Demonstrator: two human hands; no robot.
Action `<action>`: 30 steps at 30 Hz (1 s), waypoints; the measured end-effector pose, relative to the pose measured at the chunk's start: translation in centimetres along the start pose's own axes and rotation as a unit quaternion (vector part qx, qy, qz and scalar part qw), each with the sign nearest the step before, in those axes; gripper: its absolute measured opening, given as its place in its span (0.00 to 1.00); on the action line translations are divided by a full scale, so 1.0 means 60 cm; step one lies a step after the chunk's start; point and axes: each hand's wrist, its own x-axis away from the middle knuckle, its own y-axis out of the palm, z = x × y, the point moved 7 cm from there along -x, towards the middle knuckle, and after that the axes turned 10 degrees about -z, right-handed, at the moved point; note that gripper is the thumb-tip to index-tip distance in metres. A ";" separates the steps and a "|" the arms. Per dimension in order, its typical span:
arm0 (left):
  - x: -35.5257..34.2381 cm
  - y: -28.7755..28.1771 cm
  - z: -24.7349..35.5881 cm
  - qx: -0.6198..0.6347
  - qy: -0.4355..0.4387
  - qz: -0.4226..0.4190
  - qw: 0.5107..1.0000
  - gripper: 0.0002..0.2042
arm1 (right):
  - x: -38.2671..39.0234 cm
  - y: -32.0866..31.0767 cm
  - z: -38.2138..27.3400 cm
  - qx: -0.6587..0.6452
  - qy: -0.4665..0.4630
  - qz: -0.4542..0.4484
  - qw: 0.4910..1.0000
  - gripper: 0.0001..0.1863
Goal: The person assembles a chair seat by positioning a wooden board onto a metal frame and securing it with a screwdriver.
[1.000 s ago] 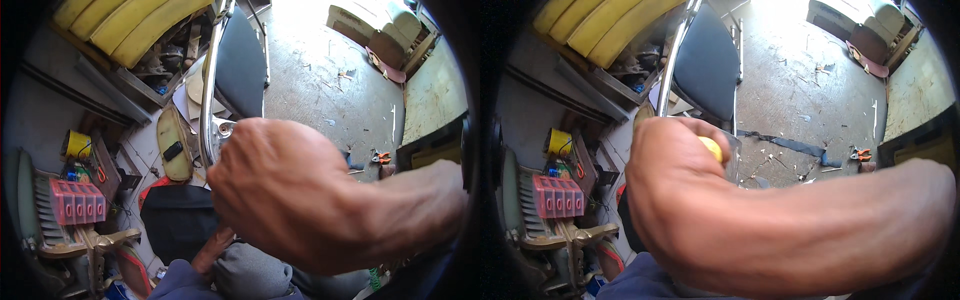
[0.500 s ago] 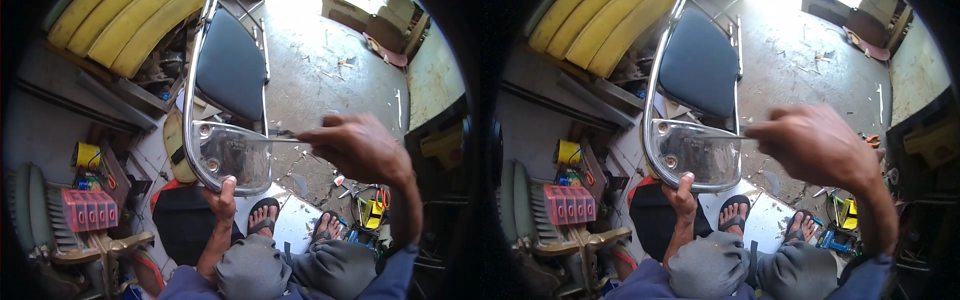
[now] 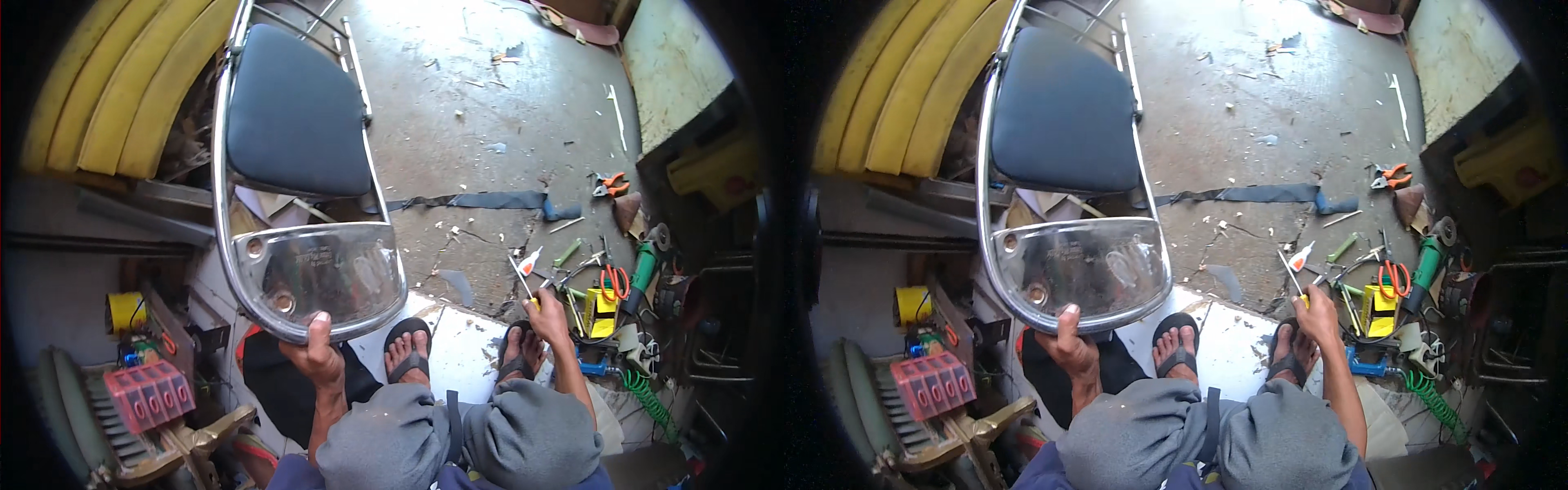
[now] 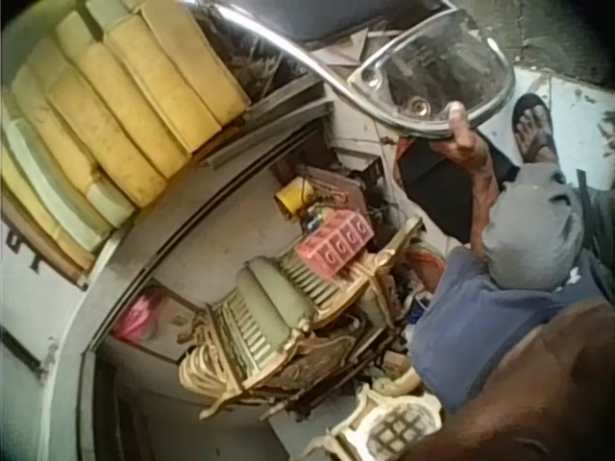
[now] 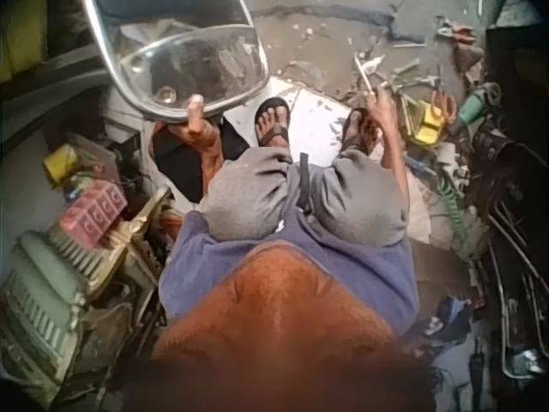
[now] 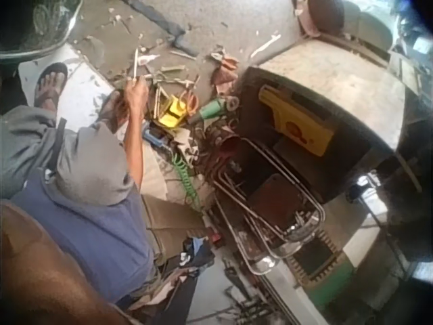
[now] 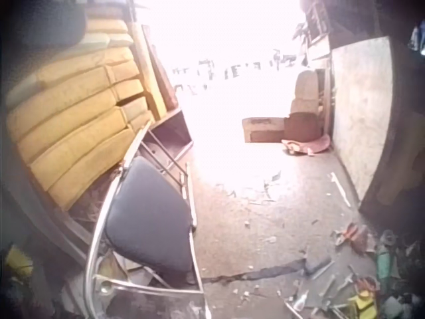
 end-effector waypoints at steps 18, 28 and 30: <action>0.001 -0.005 0.044 -0.063 0.009 0.103 0.993 0.42 | -0.496 -0.049 -0.396 0.128 -0.254 0.018 0.958 0.15; -0.002 0.001 0.038 -0.043 -0.023 0.060 0.997 0.29 | -0.095 0.090 -0.147 0.244 -0.204 -0.170 0.933 0.08; 0.001 -0.004 0.024 -0.011 -0.010 0.052 0.999 0.27 | -0.071 0.108 -0.110 0.253 -0.202 -0.191 0.927 0.08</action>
